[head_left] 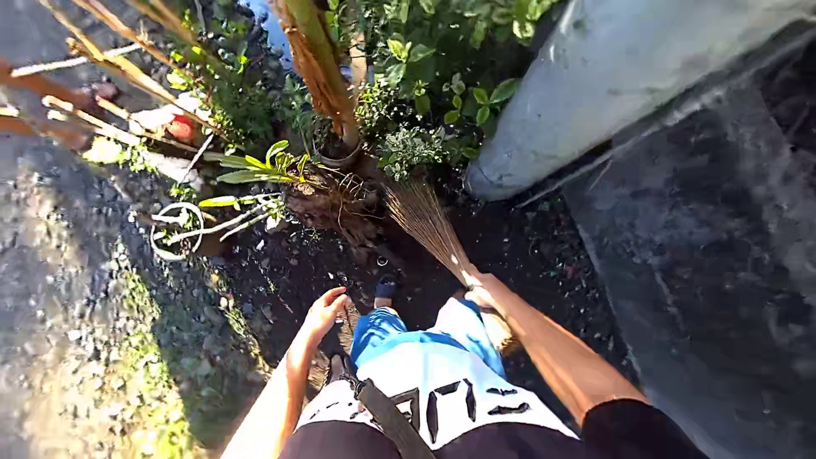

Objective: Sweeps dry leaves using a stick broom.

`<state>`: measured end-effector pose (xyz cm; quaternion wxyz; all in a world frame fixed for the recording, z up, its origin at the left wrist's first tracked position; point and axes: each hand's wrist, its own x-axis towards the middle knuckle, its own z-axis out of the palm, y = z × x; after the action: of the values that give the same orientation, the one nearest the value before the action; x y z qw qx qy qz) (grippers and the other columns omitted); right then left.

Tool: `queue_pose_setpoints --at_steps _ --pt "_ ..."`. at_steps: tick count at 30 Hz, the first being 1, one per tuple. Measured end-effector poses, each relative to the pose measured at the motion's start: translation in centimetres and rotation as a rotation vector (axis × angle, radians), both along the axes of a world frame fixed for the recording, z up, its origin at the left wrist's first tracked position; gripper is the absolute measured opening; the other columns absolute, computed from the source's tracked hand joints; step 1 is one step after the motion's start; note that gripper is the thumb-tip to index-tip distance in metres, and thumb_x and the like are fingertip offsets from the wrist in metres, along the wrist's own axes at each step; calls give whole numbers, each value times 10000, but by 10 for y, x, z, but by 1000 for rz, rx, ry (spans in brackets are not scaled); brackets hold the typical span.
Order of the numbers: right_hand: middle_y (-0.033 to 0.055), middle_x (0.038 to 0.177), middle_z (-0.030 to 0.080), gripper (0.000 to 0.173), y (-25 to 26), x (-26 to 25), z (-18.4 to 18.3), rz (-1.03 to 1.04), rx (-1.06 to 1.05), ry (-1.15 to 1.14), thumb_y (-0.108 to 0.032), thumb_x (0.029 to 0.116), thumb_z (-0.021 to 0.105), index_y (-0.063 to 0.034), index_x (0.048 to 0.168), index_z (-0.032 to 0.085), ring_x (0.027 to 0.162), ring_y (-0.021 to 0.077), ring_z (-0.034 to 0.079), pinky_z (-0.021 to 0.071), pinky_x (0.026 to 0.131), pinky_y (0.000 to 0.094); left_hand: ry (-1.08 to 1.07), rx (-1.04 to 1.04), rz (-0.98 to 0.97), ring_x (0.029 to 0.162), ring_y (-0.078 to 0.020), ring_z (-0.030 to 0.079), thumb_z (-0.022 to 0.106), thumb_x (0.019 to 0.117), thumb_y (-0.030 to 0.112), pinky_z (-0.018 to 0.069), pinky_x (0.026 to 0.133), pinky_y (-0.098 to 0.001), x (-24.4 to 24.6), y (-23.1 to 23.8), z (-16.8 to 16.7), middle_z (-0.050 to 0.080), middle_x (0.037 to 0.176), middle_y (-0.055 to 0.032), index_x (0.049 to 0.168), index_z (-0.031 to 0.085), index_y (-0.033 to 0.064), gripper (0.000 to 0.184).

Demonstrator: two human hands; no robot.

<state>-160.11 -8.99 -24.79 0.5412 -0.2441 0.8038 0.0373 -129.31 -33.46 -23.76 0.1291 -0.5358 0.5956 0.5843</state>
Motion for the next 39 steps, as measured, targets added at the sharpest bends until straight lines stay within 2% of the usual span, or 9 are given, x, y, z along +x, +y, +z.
queue_pose_setpoints --at_steps 5,11,15,19,21,24,29,34,39 --pt "298 1453 507 929 -8 -89 -24 423 184 19 -219 938 695 -63 1639 106 1320 439 540 451 1069 594 -248 24 502 1249 -353 610 510 1087 277 479 1048 -531 21 168 -30 575 1423 -225 1460 521 49 437" --pt "291 1400 562 871 35 -223 24 687 240 18 -185 899 763 -161 1623 279 1310 464 538 418 1072 648 -453 373 499 1419 -400 468 531 1085 245 329 1192 -560 19 404 1 521 1486 -260 1452 530 -8 445" --pt "299 1432 533 905 36 -259 53 721 220 70 -203 923 756 -164 1645 211 1318 473 527 409 1089 635 -463 452 971 1233 -399 585 518 1094 220 458 1033 -545 -7 506 -10 592 1352 -288 1417 543 -29 409" --pt "279 1394 569 858 2 -206 7 491 48 54 -225 900 752 -122 1616 290 1284 437 560 436 1069 610 -330 411 947 1313 -389 568 531 1086 231 431 1112 -552 -51 523 -10 583 1410 -257 1446 532 -2 429" --pt "256 1383 577 876 -9 -159 -34 401 27 4 -205 876 764 -103 1607 292 1261 388 585 473 1052 566 -254 367 937 1253 -368 610 535 1083 238 470 1069 -548 -72 515 0 607 1382 -236 1466 519 37 433" --pt "258 1471 508 896 4 -125 -61 565 157 -93 -186 895 760 -99 1622 244 1363 385 506 407 1123 564 -190 283 963 1221 -311 623 530 1082 255 479 1028 -527 -91 500 20 607 1403 -182 1482 521 97 431" --pt "252 1458 529 883 54 -186 -10 780 268 -108 -197 871 796 -119 1609 317 1350 402 514 401 1115 595 -128 264 1157 1227 -304 619 535 1080 247 491 1013 -502 -87 540 5 608 1397 -190 1457 539 78 413" --pt "266 1509 476 945 77 -251 44 754 269 38 -201 892 793 -124 1639 219 1392 413 476 368 1150 590 -310 486 1177 1211 -377 607 519 1089 286 477 1007 -553 -74 618 -22 600 1369 -246 1452 530 38 440" --pt "290 1457 508 848 30 -247 4 522 182 134 -230 943 730 -78 1617 238 1345 421 515 405 1112 593 -362 529 1237 1261 -407 585 488 1101 222 466 1025 -569 -89 627 -6 571 1408 -271 1477 492 5 434"
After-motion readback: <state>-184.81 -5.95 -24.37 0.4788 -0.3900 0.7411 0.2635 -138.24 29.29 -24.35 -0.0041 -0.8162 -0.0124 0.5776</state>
